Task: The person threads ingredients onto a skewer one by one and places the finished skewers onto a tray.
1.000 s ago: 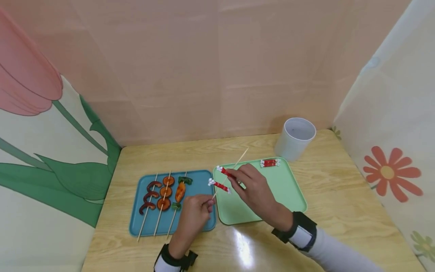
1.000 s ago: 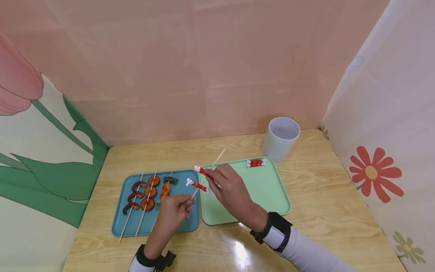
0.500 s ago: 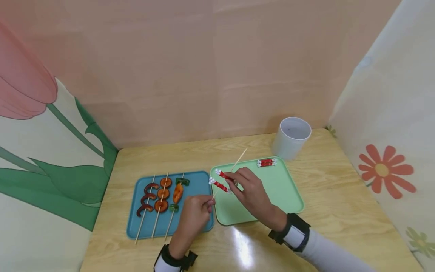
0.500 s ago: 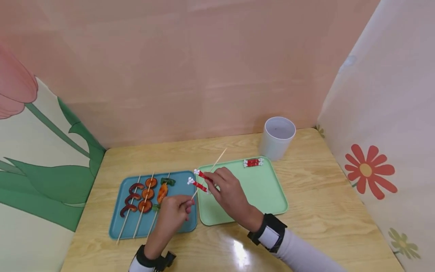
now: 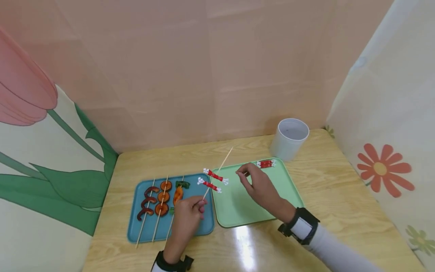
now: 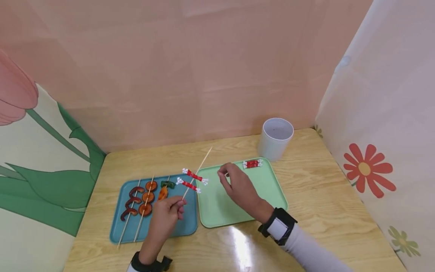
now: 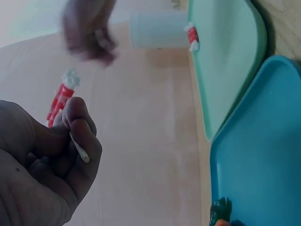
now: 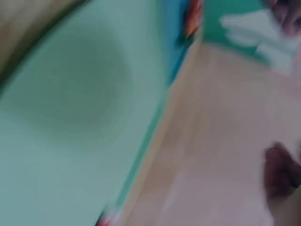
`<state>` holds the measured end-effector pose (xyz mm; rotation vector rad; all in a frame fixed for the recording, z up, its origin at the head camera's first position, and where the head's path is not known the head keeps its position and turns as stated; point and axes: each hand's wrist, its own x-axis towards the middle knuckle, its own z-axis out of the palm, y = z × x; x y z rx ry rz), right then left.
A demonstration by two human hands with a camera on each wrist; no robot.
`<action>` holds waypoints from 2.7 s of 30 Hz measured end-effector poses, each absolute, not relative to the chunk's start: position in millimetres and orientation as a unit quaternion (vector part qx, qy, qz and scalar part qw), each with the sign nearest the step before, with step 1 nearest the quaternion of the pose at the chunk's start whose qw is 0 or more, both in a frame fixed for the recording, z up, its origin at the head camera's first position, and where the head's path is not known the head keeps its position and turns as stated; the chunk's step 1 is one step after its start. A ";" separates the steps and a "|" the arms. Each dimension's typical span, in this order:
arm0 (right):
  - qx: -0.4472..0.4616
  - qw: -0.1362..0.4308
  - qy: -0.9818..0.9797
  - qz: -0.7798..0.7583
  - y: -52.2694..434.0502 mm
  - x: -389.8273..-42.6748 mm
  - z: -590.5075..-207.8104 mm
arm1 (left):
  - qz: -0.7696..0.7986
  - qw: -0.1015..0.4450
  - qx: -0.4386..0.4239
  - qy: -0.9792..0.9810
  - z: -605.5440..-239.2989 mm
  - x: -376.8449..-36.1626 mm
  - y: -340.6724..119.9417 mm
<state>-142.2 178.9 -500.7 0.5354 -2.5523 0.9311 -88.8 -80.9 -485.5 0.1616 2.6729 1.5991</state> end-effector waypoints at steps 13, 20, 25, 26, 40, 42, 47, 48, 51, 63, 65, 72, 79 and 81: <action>0.158 0.104 -0.980 0.058 289.8 -205.9 -583.2 | 0.518 0.001 0.042 0.854 -495.8 -78.9 -100.8; 0.161 0.110 -0.979 0.051 289.2 -211.4 -589.2 | 0.517 0.009 0.040 0.855 -495.0 -79.7 -99.9; 0.178 0.119 -0.976 0.040 287.5 -211.7 -590.4 | 0.517 0.016 0.041 0.855 -492.9 -79.5 -99.2; 0.182 0.119 -0.976 0.033 287.0 -210.9 -589.9 | 0.516 0.017 0.041 0.855 -492.6 -79.6 -99.2; 0.080 0.034 -0.913 0.398 256.2 -191.7 -528.0 | 0.505 0.030 0.059 0.861 -490.5 -81.4 -93.4; 0.062 -0.011 -0.859 0.509 245.4 -186.5 -501.9 | 0.494 0.025 0.076 0.865 -490.1 -81.6 -91.0; 0.062 -0.066 -0.766 0.637 225.0 -169.9 -454.5 | 0.467 0.017 0.108 0.878 -488.3 -82.2 -85.7; 0.063 -0.068 -0.761 0.643 222.2 -167.2 -448.1 | 0.464 0.016 0.111 0.879 -487.7 -82.4 -85.0; 0.070 -0.066 -0.751 0.653 215.6 -162.0 -435.0 | 0.457 0.011 0.117 0.882 -486.7 -83.3 -83.3; 0.077 -0.048 -0.743 0.663 210.1 -157.5 -425.3 | 0.454 0.013 0.105 0.885 -484.2 -83.9 -83.2; 0.076 -0.048 -0.742 0.664 209.9 -157.3 -425.6 | 0.450 0.013 0.107 0.887 -484.6 -83.9 -83.5; 0.064 -0.046 -0.751 0.656 208.7 -156.8 -423.1 | 0.446 0.010 0.108 0.888 -485.0 -84.3 -83.1; 0.113 0.035 -0.813 0.569 205.7 -151.9 -422.9 | 0.434 -0.003 0.109 0.894 -484.5 -83.3 -82.6; 0.149 0.099 -0.846 0.502 202.7 -148.9 -423.1 | 0.427 -0.014 0.116 0.897 -484.3 -82.7 -81.9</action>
